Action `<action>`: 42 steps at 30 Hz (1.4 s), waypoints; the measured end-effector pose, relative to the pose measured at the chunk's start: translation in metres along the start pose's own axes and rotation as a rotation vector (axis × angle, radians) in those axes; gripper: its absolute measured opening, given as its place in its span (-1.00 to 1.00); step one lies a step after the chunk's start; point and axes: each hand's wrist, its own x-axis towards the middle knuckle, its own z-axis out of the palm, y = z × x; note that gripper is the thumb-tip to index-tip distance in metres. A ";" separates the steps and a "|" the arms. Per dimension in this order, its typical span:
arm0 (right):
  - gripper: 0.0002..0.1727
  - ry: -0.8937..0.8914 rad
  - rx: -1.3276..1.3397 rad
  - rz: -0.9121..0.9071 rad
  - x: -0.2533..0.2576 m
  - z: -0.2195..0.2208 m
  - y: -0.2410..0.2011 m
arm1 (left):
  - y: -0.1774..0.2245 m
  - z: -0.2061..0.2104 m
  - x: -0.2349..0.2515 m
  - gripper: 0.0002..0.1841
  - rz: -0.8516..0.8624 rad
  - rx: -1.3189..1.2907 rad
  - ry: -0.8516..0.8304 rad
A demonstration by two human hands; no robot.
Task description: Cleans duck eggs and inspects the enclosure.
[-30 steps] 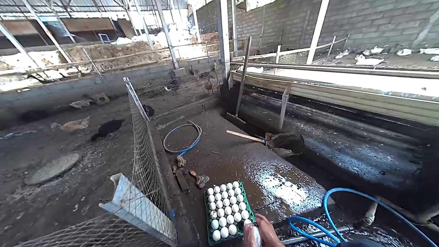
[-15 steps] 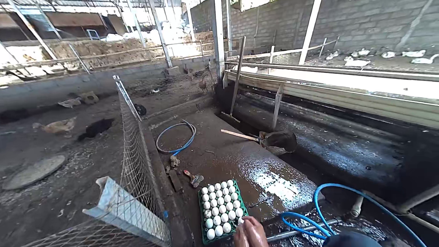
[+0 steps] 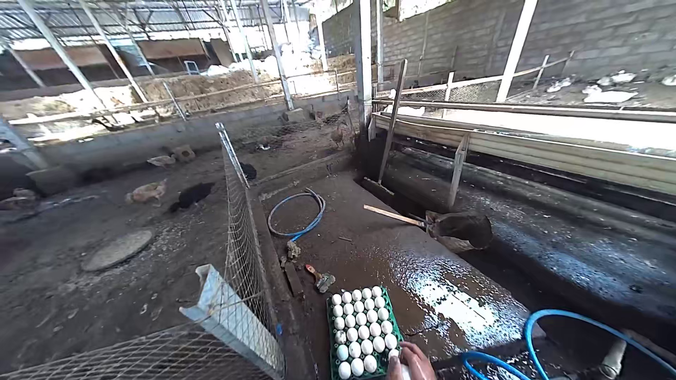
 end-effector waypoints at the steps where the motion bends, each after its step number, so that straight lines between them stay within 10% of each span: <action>1: -0.56 0.001 0.032 0.036 0.000 0.001 -0.003 | 0.001 0.002 0.001 -0.30 0.000 -0.014 0.005; 5: -0.57 0.016 -0.045 -0.103 -0.023 0.010 0.002 | 0.014 -0.002 -0.012 -0.36 -0.043 -0.102 0.071; 10: -0.57 0.040 0.109 0.178 0.006 -0.004 -0.002 | 0.000 0.001 -0.003 -0.53 -0.033 -0.097 0.008; 16: -0.55 0.023 -0.212 -0.256 -0.021 0.004 -0.006 | 0.006 0.002 -0.010 -0.50 0.120 -0.165 -0.002; 21: -0.59 0.099 0.015 0.053 -0.005 -0.005 -0.002 | 0.008 0.006 -0.012 -0.41 -0.032 0.007 -0.011; 34: -0.57 0.095 -0.142 -0.274 -0.020 0.001 0.001 | 0.033 0.000 -0.021 -0.48 -0.103 -0.028 0.028; 42: -0.66 -0.092 0.477 0.287 0.009 -0.016 0.007 | 0.030 -0.013 -0.014 -0.63 -0.245 -0.069 -0.223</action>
